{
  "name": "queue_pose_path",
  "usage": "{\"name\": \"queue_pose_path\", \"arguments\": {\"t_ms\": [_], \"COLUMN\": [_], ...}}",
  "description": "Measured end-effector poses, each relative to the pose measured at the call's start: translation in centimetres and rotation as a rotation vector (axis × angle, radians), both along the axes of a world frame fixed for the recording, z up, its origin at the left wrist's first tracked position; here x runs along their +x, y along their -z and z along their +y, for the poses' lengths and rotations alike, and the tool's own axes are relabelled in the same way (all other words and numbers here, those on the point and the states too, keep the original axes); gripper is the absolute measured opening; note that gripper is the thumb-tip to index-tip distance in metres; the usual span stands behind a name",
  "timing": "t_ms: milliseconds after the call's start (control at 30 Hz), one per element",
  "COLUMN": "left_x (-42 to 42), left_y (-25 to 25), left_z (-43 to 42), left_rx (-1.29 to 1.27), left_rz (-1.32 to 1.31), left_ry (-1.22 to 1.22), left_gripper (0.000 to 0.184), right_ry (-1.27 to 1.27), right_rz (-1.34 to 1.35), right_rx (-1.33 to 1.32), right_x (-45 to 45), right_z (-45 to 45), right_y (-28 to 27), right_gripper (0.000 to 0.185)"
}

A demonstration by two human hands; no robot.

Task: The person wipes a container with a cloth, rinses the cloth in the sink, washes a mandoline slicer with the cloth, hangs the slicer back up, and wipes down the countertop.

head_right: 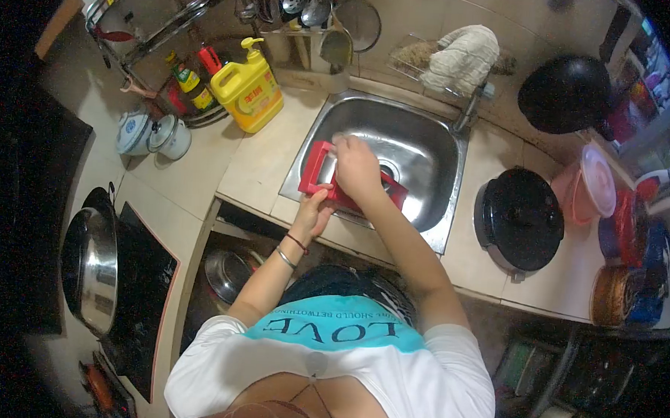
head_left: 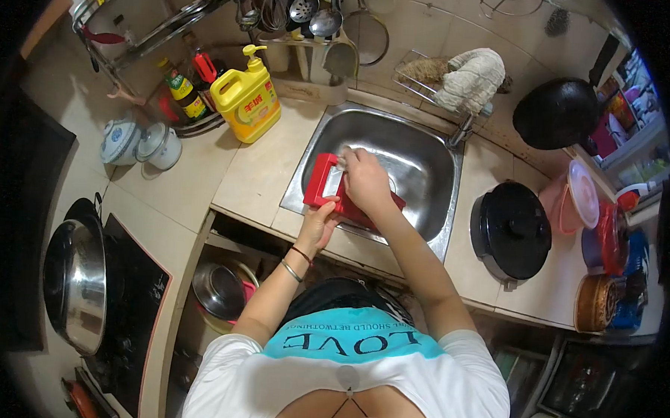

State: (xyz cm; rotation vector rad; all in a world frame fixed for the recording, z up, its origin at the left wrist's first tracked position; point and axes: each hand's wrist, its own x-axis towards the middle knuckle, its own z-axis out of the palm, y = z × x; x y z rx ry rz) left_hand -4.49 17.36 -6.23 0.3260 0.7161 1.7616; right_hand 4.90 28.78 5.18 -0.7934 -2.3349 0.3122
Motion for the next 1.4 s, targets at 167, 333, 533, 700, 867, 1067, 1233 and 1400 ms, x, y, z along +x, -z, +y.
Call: {"name": "queue_pose_path", "arguments": {"t_ms": [167, 333, 533, 700, 867, 1067, 1233, 1400], "left_x": [-0.3, -0.4, -1.5, -0.2, -0.1, -0.4, -0.2, -0.9], "left_y": [-0.4, -1.0, 1.4, -2.5, -1.9, -0.8, -1.0, -0.8], "left_z": [-0.6, -0.7, -1.1, -0.4, -0.4, -0.5, -0.3, -0.1], "left_rx": [0.000, 0.007, 0.170, -0.062, -0.034, -0.013, -0.048, -0.073], "left_rz": [0.034, 0.008, -0.123, 0.000, 0.124, 0.133, 0.163, 0.111], "left_ry": [0.078, 0.082, 0.246, 0.093, 0.078, 0.045, 0.042, 0.064], "left_gripper": [0.032, 0.046, 0.042, 0.037, 0.040, 0.041, 0.038, 0.040], "right_ry": [-0.229, -0.325, -0.517, -0.379, -0.172, -0.211, -0.352, -0.359], "right_rz": [-0.015, 0.032, 0.029, 0.015, 0.058, -0.193, -0.446, -0.145], "right_rx": [-0.060, -0.131, -0.242, -0.416, -0.463, -0.641, -0.352, -0.454], "right_x": [-0.9, 0.5, 3.1, 3.2, 1.1, 0.3, 2.0, 4.9], "right_z": [-0.7, -3.1, -2.9, -1.9, -2.9, -3.3, -3.2, -3.8], "right_y": [1.0, 3.2, 2.0, 3.0, 2.6, 2.6, 1.6, -0.2], "right_gripper": [0.046, 0.036, 0.025, 0.023, 0.023, 0.026, 0.024, 0.019]}}
